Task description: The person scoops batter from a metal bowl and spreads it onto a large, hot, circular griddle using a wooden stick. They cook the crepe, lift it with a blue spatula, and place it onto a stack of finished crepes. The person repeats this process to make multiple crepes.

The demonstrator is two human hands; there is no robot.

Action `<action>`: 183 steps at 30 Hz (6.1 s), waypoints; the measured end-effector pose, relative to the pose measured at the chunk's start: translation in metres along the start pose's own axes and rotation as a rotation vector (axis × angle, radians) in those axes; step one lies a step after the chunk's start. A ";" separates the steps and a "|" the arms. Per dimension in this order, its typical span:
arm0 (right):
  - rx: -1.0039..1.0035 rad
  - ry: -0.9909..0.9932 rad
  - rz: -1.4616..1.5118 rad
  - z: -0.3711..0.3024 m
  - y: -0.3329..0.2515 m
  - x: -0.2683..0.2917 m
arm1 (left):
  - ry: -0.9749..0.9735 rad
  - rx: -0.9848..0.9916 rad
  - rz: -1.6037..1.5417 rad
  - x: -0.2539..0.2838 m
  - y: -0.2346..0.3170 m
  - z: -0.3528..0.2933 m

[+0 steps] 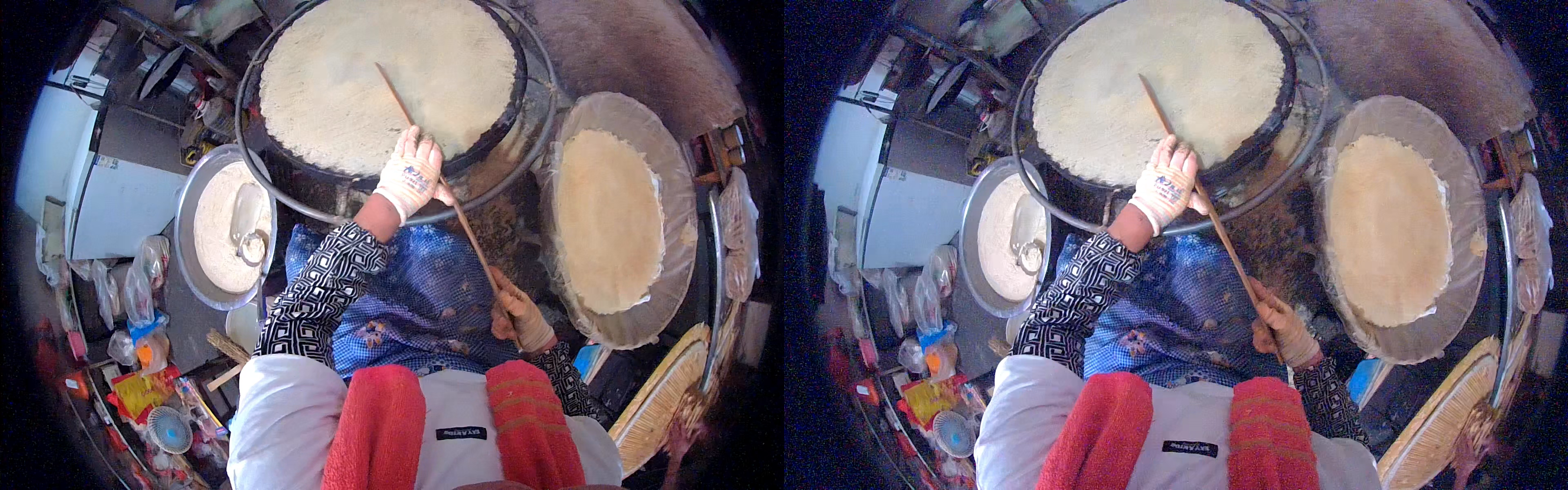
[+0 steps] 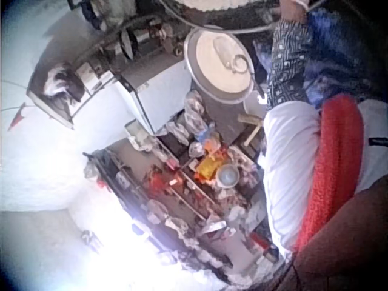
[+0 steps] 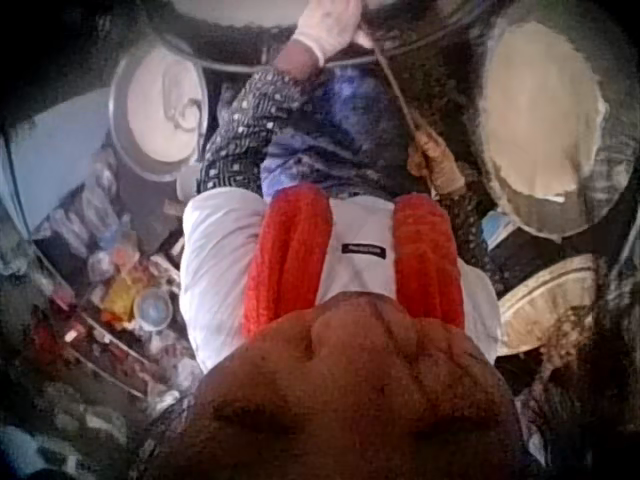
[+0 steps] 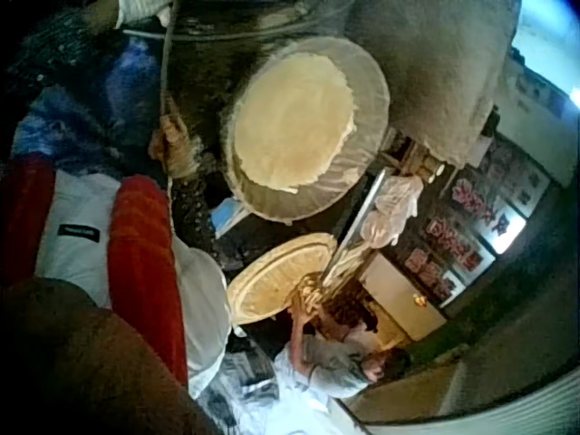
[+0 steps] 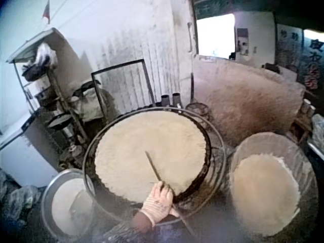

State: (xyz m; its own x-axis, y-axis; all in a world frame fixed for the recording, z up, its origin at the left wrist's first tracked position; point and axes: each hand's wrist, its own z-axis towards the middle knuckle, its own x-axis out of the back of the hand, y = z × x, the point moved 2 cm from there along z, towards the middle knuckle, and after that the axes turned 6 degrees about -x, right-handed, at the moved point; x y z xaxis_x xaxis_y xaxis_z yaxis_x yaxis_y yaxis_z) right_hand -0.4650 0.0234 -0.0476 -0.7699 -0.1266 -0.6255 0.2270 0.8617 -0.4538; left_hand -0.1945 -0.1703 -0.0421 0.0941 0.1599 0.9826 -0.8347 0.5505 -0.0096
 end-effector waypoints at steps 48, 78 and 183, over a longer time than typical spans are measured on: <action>0.379 0.741 -0.074 -0.020 0.012 -0.064 | 0.174 -0.410 -0.166 0.032 0.021 0.105; 0.565 0.309 -1.448 0.115 -0.013 -0.106 | 0.237 0.408 0.089 0.032 -0.152 -0.246; 1.451 0.787 -1.919 0.186 -0.118 -0.180 | -0.101 0.548 0.457 0.018 -0.373 -0.250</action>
State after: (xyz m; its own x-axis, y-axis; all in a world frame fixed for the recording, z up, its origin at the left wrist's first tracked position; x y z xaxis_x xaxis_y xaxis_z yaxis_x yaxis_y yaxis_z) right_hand -0.2419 -0.1468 0.0004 -0.4326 0.4087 0.8036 -0.7900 -0.6014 -0.1194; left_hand 0.2536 -0.1679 -0.0671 -0.3581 0.1845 0.9153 -0.9334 -0.0475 -0.3556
